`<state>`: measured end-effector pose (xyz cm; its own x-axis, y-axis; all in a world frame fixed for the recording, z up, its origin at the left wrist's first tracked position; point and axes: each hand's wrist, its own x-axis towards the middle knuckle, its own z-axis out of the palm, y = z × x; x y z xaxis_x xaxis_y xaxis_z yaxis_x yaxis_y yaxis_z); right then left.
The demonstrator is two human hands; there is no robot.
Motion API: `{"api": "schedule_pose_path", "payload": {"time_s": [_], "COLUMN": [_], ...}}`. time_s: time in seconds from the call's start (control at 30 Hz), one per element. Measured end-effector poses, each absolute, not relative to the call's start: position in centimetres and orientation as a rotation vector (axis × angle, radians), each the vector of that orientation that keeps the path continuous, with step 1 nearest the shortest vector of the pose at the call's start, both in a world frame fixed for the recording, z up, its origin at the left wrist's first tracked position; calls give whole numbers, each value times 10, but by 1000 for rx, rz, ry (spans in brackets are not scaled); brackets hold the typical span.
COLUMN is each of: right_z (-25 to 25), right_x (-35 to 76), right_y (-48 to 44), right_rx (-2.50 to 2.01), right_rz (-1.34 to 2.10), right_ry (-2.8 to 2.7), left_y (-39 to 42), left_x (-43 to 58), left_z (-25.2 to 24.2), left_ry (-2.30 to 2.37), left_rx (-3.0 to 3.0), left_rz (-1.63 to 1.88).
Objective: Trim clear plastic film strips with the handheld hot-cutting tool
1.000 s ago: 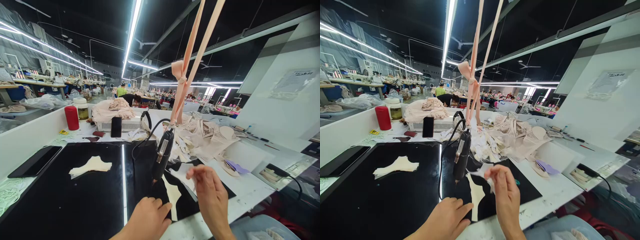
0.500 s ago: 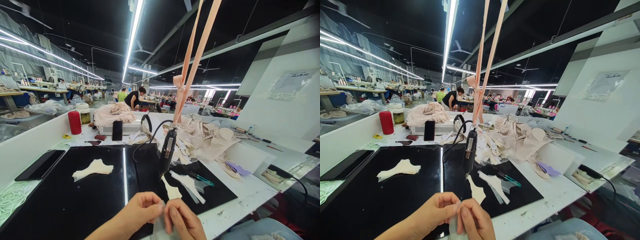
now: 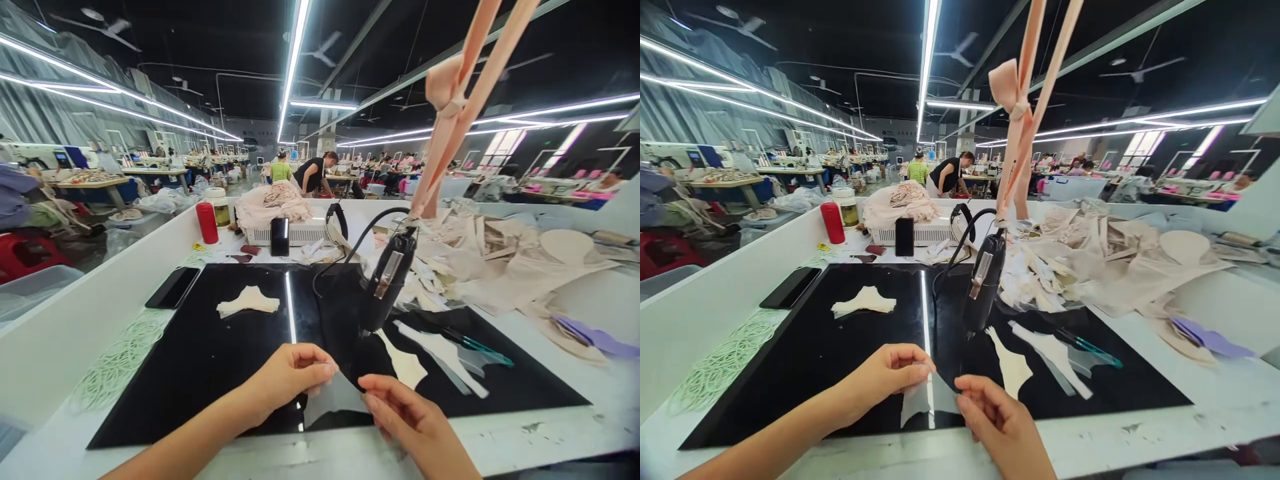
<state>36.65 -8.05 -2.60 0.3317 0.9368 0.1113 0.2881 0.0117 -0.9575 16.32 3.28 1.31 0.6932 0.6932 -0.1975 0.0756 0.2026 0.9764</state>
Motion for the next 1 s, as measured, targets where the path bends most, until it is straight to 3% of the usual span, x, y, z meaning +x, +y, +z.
{"api": "schedule_pose_path", "payload": {"time_s": [0.3,0.73,1.0], "right_z": [-36,-15,-32], "right_x": [355,328,335], "right_y": [-74,-65,-59], "right_rx": [-1503,-1654,-1651], "right_rz": [971,777,606], "right_ry": [-1120,-1394,-1563], "left_y": [38,53,60], "left_x": [143,128,124], "left_z": [12,12,19], "left_ry": [833,994,1036], "left_rx": [1350,1506,1598], "left_rz": [517,509,358]}}
